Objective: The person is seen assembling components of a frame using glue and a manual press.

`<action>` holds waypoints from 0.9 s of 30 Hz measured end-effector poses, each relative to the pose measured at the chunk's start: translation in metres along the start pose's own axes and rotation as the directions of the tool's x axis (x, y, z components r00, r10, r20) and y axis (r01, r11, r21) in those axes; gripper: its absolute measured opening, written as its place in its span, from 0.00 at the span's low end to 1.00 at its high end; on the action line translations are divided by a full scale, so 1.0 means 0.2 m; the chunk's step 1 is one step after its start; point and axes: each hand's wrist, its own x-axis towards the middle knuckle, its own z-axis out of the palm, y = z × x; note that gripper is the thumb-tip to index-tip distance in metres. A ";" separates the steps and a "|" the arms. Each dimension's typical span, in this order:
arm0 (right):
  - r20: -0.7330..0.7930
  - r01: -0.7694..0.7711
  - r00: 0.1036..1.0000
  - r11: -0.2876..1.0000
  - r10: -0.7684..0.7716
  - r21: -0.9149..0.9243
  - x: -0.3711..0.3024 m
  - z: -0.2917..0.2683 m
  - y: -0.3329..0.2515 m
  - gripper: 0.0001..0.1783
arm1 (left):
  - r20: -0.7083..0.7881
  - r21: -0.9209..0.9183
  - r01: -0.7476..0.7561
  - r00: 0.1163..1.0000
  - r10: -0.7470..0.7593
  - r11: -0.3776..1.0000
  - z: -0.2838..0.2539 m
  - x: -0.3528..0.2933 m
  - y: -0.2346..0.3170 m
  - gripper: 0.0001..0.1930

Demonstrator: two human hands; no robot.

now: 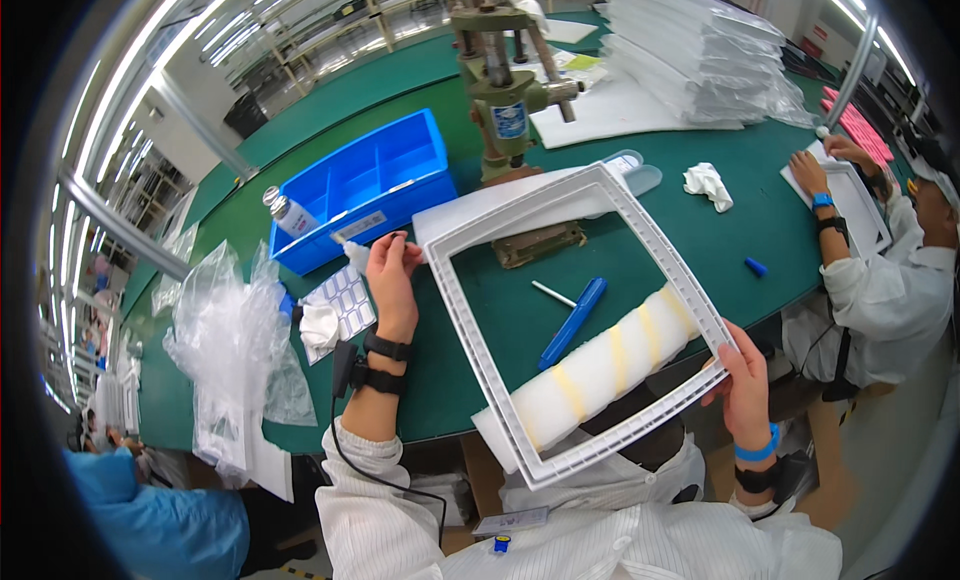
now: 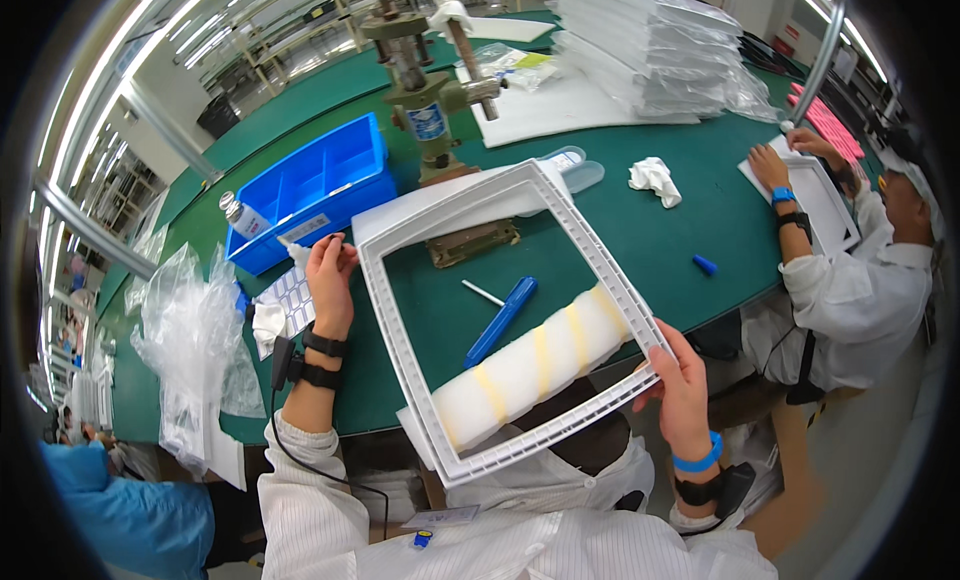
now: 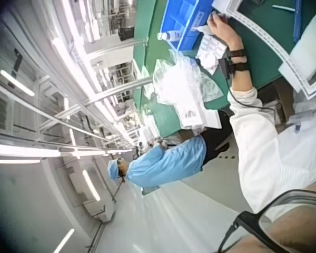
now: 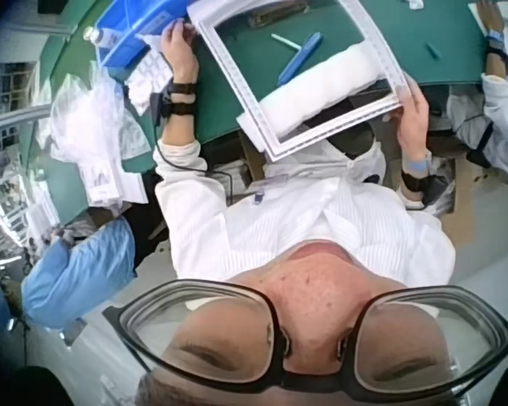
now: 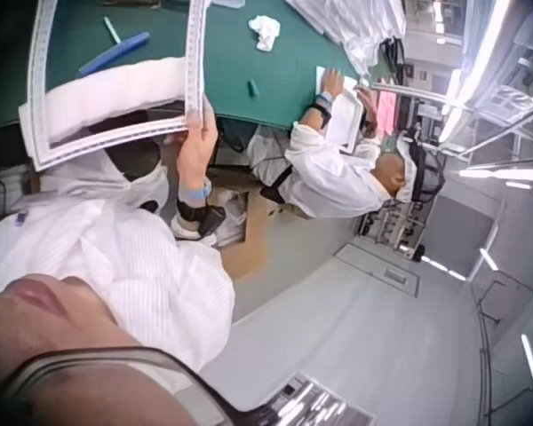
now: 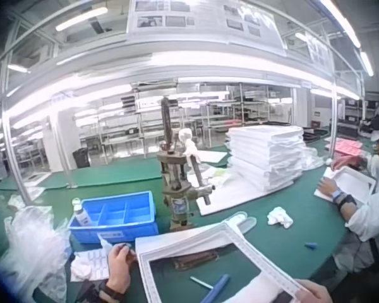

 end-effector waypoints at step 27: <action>0.634 0.010 0.701 0.884 0.327 -0.467 1.44 0.22 -0.36 0.26 | 0.009 -0.050 0.163 0.987 -0.163 0.985 0.00 0.00 0.04 0.08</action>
